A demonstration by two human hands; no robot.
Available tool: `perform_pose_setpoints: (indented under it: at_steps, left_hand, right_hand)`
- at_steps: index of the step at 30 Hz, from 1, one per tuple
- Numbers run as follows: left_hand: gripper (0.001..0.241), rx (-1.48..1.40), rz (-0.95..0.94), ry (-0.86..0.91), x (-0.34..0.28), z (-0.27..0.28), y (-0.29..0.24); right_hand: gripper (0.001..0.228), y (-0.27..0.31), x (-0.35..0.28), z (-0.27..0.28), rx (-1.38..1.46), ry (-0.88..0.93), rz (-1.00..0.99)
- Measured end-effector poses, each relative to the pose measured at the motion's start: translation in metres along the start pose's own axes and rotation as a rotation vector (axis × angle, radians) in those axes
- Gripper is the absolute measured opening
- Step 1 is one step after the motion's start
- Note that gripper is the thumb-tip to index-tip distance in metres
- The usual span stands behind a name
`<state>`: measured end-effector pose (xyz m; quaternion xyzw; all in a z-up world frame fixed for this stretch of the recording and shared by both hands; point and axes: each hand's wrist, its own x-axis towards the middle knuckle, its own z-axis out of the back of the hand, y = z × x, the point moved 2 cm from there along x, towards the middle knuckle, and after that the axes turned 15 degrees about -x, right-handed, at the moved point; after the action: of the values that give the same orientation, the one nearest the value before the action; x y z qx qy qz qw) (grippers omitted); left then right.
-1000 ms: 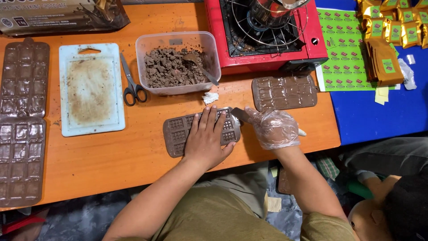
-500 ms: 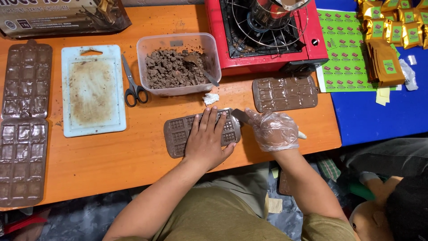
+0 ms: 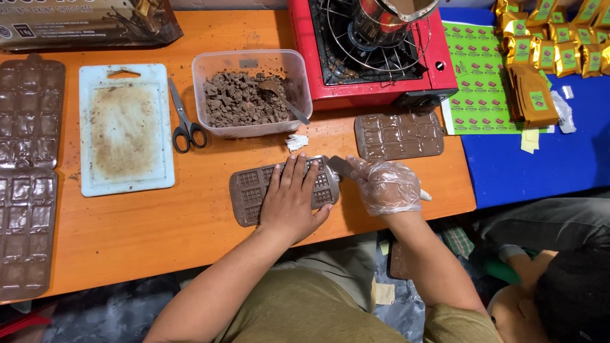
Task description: Leveling and smoothing chocolate pieces into a grid-shaped mold using a small metal scraper and gloved hands.
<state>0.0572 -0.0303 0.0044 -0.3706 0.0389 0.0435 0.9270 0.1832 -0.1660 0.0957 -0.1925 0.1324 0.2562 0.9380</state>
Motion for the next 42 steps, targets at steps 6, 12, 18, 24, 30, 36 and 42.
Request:
perform_pose_setpoints:
  at_steps: [6,12,18,24,30,36,42]
  left_hand:
    - [0.088,-0.012,-0.004,0.005,-0.001,0.004,-0.002]
    - [0.089,-0.006,-0.007,0.007,-0.001,0.005,-0.002]
    - [0.089,0.003,-0.021,-0.014,-0.001,0.001,0.0]
    - [0.09,0.007,-0.026,-0.015,0.0,-0.002,0.003]
    - [0.09,0.017,-0.032,-0.01,0.0,-0.003,0.005]
    - [0.09,0.02,-0.036,-0.023,0.0,-0.005,0.006]
    - [0.089,0.016,-0.033,-0.024,-0.001,-0.005,0.005]
  right_hand:
    - [0.034,-0.005,-0.007,0.006,-0.023,0.019,0.014]
    - [0.036,0.0,-0.009,0.014,-0.044,0.047,0.021]
    - [0.039,0.003,-0.012,0.021,-0.062,0.074,0.028]
    - [0.04,0.019,-0.033,0.065,-0.121,0.281,-0.051]
    - [0.047,0.017,-0.034,0.044,-0.109,0.254,-0.038]
    - [0.046,0.018,-0.036,0.044,-0.107,0.247,-0.037]
    - [0.045,0.02,-0.038,0.044,-0.107,0.243,-0.036]
